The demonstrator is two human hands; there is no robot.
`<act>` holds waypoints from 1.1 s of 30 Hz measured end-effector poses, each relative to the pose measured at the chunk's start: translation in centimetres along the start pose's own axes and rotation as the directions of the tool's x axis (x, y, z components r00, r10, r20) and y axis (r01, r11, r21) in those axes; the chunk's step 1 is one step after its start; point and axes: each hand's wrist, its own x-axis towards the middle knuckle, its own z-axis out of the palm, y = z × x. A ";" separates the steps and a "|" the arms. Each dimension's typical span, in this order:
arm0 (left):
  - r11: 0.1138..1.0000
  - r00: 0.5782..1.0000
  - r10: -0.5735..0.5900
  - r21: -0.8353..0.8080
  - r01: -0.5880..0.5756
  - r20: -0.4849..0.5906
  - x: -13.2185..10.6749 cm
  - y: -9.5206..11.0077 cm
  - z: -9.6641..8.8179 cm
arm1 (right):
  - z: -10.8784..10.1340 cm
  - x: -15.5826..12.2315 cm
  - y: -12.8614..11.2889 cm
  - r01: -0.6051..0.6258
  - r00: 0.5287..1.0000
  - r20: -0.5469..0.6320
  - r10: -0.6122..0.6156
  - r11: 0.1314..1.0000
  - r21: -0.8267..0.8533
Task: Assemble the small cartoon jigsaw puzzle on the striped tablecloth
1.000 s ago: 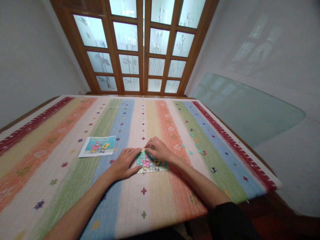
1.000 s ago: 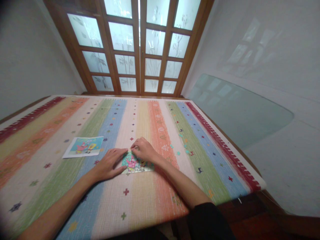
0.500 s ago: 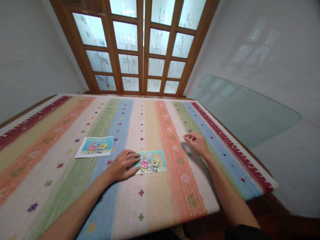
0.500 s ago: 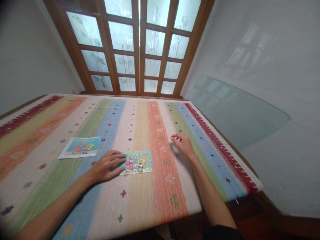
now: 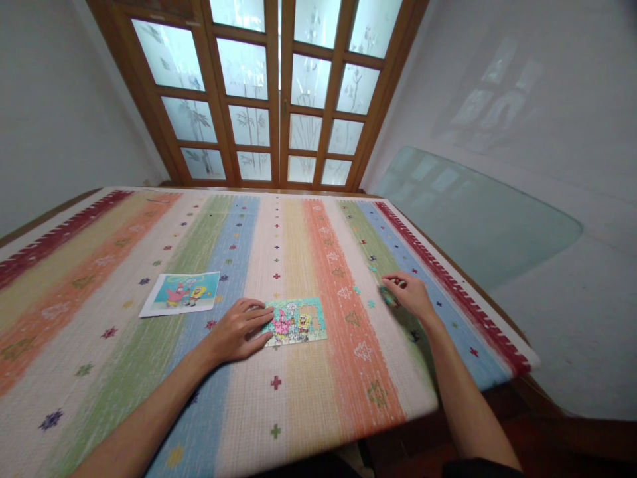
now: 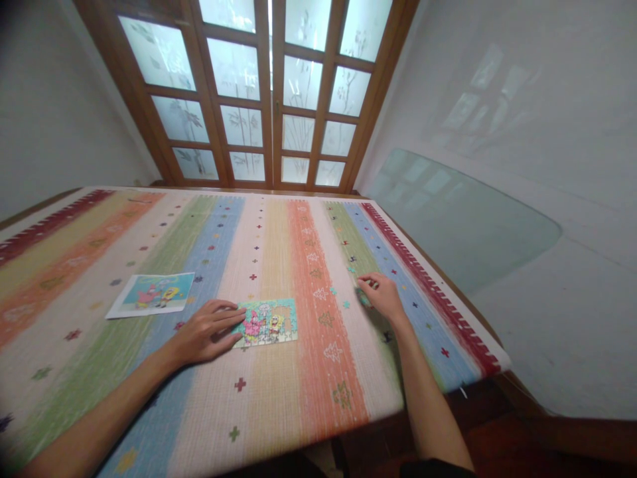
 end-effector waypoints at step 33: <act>0.999 0.997 0.014 0.046 -0.010 -0.080 0.6 0.8 -0.5 | 3.6 0.8 -1.5 0.201 0.903 0.388 -0.183 0.980 -0.007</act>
